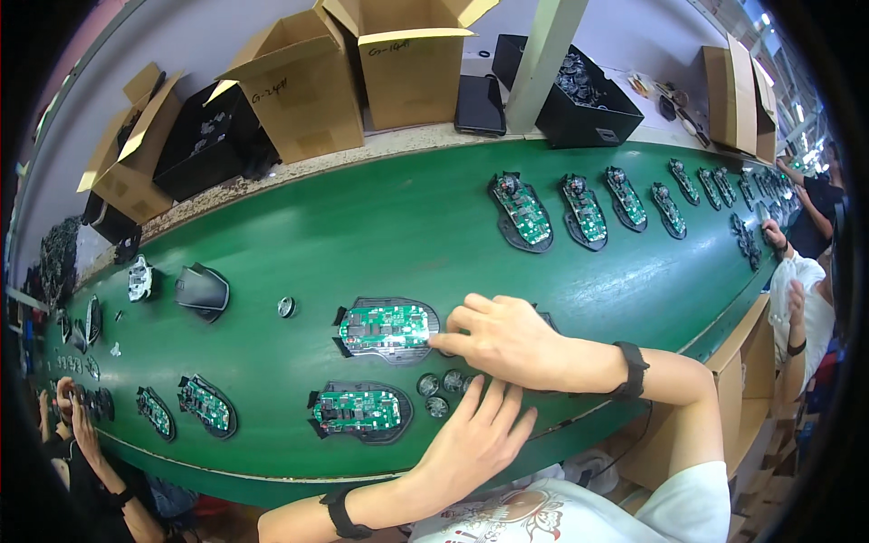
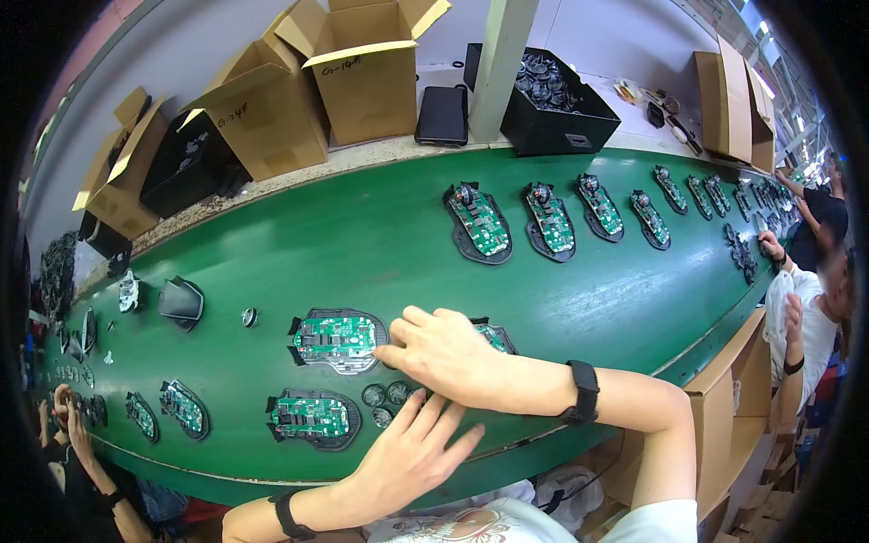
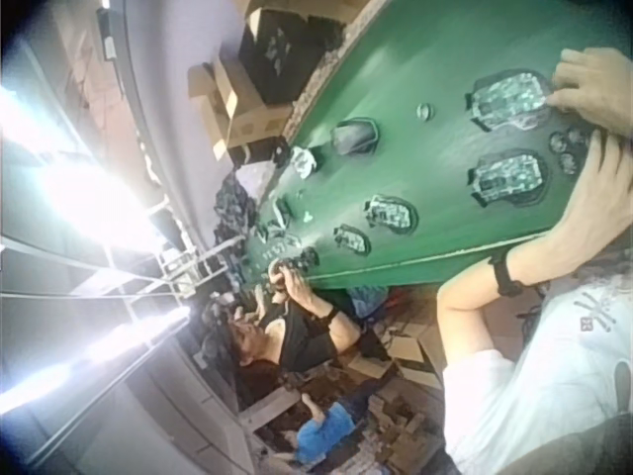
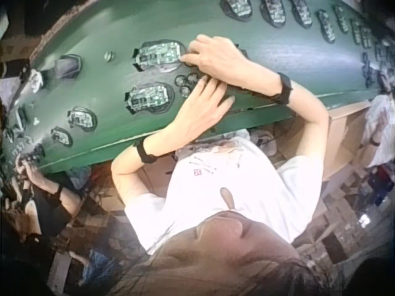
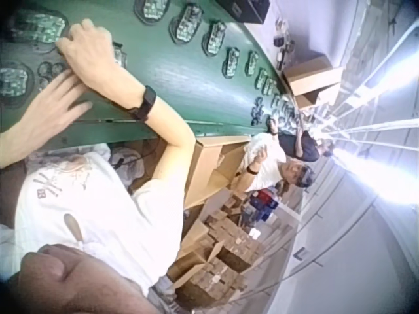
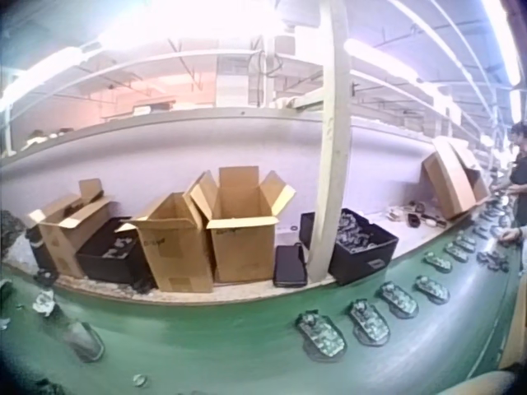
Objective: The person assembles electronic components on a green workbench. They repeatedly pick up small circular parts and attach them to green circuit boards, then move the completed units to the side. The process is repetitive and involves handling multiple identical units.
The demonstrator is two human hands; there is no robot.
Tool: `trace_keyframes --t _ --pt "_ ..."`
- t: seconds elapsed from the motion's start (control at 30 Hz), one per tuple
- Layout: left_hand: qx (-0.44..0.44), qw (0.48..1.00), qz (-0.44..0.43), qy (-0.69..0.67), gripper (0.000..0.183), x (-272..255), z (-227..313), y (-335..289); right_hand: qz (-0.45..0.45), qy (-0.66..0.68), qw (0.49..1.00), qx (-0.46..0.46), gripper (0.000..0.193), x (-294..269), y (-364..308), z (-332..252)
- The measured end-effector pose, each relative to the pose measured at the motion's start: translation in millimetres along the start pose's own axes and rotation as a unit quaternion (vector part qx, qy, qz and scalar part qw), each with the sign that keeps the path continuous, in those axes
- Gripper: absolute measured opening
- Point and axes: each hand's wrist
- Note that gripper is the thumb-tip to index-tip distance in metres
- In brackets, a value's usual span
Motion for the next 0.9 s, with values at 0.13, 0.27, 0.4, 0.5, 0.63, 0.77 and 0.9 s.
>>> trace_keyframes --t 0.13,0.27,0.4,0.5,0.63,0.77,0.9 --pt "-0.046 0.998 0.014 0.041 0.049 0 -2 10 0.043 0.023 0.996 0.071 0.034 -20 -6 5" --pt "-0.118 0.990 0.018 0.078 0.062 13 -1 28 0.087 0.119 0.970 0.193 0.036 -57 -38 20" --pt "-0.136 0.989 -0.012 0.055 0.074 22 -10 36 0.024 0.279 0.905 0.321 0.039 -57 -70 25" --pt "-0.106 0.992 -0.030 0.064 0.070 17 -13 30 0.033 0.251 0.928 0.273 0.037 -48 -79 17" --pt "-0.077 0.995 -0.067 0.012 0.053 7 -12 12 0.015 0.283 0.930 0.234 0.039 -43 -75 14" --pt "-0.073 0.997 -0.035 0.014 0.053 13 -15 6 0.010 0.257 0.941 0.219 0.041 -35 -78 14" --pt "-0.068 0.997 -0.028 0.027 0.050 11 -16 8 0.016 0.234 0.946 0.224 0.042 -32 -80 10"
Point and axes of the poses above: each hand's wrist, its own y-axis towards the middle knuckle, its own x-axis out of the palm, z = x × y, and after that the axes turned 2 degrees about -y, right-handed
